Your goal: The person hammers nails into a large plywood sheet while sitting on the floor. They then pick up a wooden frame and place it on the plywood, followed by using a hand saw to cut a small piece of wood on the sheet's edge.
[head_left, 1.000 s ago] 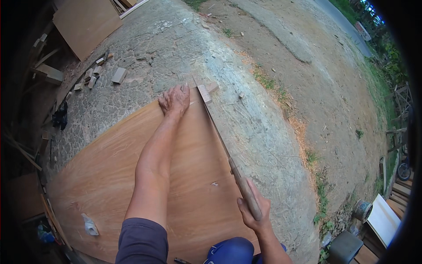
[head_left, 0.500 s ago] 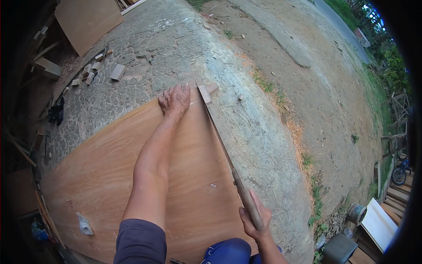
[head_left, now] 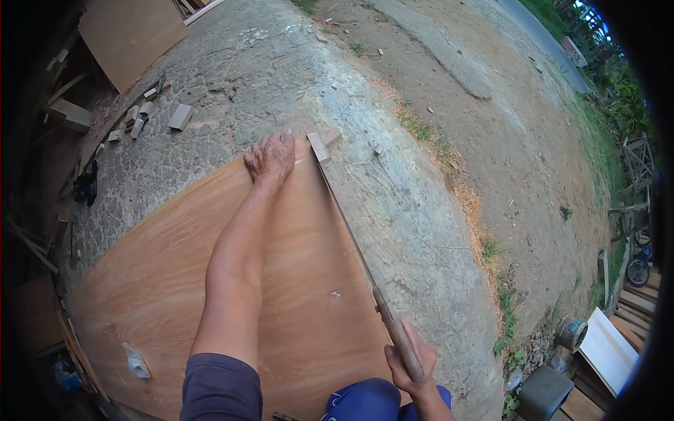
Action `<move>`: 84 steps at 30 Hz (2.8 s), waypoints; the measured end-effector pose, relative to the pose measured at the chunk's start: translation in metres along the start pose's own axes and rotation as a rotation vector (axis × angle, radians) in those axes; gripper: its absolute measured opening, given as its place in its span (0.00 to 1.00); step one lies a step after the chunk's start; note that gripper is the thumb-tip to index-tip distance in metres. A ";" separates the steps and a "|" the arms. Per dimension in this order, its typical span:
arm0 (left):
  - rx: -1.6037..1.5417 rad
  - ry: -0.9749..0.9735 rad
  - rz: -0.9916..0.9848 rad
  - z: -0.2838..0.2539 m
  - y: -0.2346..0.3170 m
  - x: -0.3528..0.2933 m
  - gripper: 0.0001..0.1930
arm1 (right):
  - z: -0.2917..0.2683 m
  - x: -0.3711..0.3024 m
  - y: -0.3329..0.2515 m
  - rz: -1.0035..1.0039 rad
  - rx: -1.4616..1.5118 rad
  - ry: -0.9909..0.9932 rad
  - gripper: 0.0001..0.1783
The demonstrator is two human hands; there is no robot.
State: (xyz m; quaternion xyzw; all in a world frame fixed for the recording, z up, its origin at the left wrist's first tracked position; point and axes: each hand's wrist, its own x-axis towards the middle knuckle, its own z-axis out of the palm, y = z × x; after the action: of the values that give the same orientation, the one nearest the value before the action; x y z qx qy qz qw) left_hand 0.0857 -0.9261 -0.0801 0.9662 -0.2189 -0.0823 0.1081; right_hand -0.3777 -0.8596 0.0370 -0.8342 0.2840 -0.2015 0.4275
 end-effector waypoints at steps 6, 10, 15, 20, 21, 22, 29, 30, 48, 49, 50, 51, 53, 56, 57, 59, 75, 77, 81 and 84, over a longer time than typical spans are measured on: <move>0.024 -0.008 -0.006 -0.015 0.003 0.003 0.30 | 0.055 0.124 0.021 -0.062 0.192 0.086 0.38; 0.015 -0.016 -0.005 -0.002 0.005 -0.004 0.30 | 0.082 0.178 0.014 -0.034 0.174 0.103 0.37; 0.001 0.021 0.033 -0.007 0.001 0.001 0.30 | -0.012 -0.016 -0.004 0.042 0.049 0.017 0.34; 0.018 0.065 0.033 -0.001 0.000 -0.002 0.29 | 0.042 0.102 0.017 -0.033 0.132 0.072 0.35; 0.009 0.076 0.033 -0.001 0.004 0.002 0.29 | 0.060 0.149 0.022 0.040 0.245 0.078 0.35; -0.008 0.071 0.045 -0.010 0.012 0.009 0.29 | 0.073 0.176 0.013 -0.046 0.179 0.121 0.35; -0.022 0.023 0.022 -0.004 -0.002 0.002 0.30 | -0.008 -0.014 0.000 -0.006 0.011 0.020 0.34; -0.036 0.030 0.027 -0.007 0.005 0.004 0.30 | -0.015 -0.037 0.001 0.019 0.034 0.038 0.34; 0.025 0.026 0.007 -0.003 -0.004 -0.001 0.30 | 0.027 0.061 0.013 -0.035 0.140 0.070 0.35; 0.018 0.047 0.000 -0.009 -0.007 0.004 0.30 | 0.049 0.111 0.015 0.068 0.268 0.021 0.36; 0.002 0.037 0.026 -0.007 0.008 0.007 0.30 | 0.062 0.158 0.027 -0.021 0.236 0.102 0.38; 0.003 0.028 0.041 -0.004 0.016 0.008 0.30 | 0.076 0.187 0.023 -0.078 0.195 0.158 0.39; 0.017 0.042 0.015 -0.004 0.006 0.007 0.30 | 0.083 0.187 0.016 -0.080 0.184 0.152 0.39; 0.036 0.030 0.006 -0.006 -0.010 0.010 0.31 | 0.040 0.074 0.018 -0.056 0.159 0.061 0.37; 0.027 0.027 0.013 0.000 -0.005 0.007 0.31 | 0.021 0.021 0.021 0.007 0.076 0.032 0.35; 0.025 0.038 0.026 0.001 0.004 0.005 0.31 | 0.002 -0.019 0.014 0.014 0.030 0.062 0.35; 0.032 0.025 0.042 -0.003 0.002 0.007 0.30 | 0.005 -0.005 0.005 0.036 0.074 0.054 0.35; 0.046 0.018 0.029 -0.001 -0.002 0.005 0.30 | 0.019 0.036 0.007 0.045 0.123 0.059 0.36; 0.027 0.038 0.007 -0.008 0.005 0.004 0.30 | 0.059 0.143 0.021 0.035 0.214 0.038 0.38; 0.031 0.031 -0.004 -0.004 -0.007 0.003 0.29 | 0.055 0.114 0.022 -0.015 0.164 0.045 0.38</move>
State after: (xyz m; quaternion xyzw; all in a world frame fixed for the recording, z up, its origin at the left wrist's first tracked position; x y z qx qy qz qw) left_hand 0.0920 -0.9211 -0.0783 0.9693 -0.2167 -0.0642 0.0964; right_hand -0.2662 -0.9103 -0.0013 -0.7939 0.2697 -0.2459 0.4864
